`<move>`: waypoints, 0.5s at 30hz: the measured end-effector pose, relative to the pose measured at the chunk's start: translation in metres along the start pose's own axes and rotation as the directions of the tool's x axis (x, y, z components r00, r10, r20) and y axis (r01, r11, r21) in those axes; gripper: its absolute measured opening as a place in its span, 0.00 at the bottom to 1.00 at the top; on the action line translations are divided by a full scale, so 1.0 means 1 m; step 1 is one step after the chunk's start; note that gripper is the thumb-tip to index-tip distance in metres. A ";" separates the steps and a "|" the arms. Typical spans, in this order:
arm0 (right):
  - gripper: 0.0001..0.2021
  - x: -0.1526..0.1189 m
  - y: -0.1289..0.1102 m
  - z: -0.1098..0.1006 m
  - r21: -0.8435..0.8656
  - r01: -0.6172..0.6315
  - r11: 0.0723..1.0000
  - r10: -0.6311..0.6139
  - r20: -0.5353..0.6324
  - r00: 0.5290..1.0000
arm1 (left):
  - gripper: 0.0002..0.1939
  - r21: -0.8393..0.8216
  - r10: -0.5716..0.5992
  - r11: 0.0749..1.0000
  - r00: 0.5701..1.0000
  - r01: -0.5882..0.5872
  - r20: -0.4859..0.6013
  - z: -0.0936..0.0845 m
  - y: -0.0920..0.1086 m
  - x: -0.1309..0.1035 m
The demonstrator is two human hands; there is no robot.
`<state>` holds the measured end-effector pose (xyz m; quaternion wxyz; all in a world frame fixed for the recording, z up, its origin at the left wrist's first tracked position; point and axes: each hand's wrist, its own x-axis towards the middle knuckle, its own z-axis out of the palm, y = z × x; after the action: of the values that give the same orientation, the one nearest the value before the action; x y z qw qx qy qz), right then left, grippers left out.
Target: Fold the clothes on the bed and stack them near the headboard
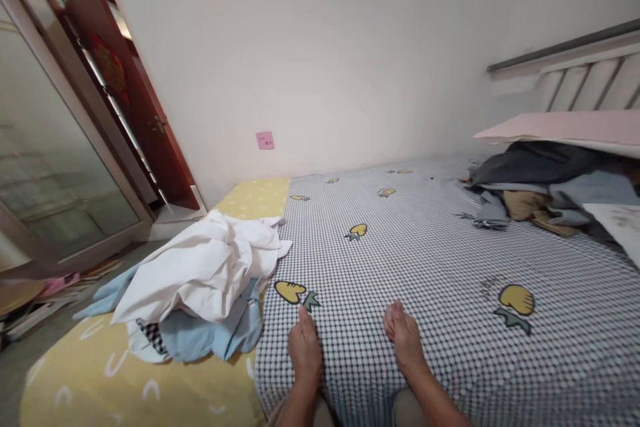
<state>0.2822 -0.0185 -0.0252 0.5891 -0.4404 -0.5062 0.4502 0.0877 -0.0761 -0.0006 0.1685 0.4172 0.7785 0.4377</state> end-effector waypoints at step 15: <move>0.33 0.002 0.002 0.001 0.018 0.005 1.000 -0.005 0.019 1.000 | 0.31 0.034 0.047 0.998 0.993 -0.043 -0.109 0.002 -0.002 0.000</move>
<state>0.2814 -0.0159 -0.0270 0.5893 -0.4295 -0.5089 0.4575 0.0881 -0.0759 -0.0035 0.1087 0.4124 0.7838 0.4513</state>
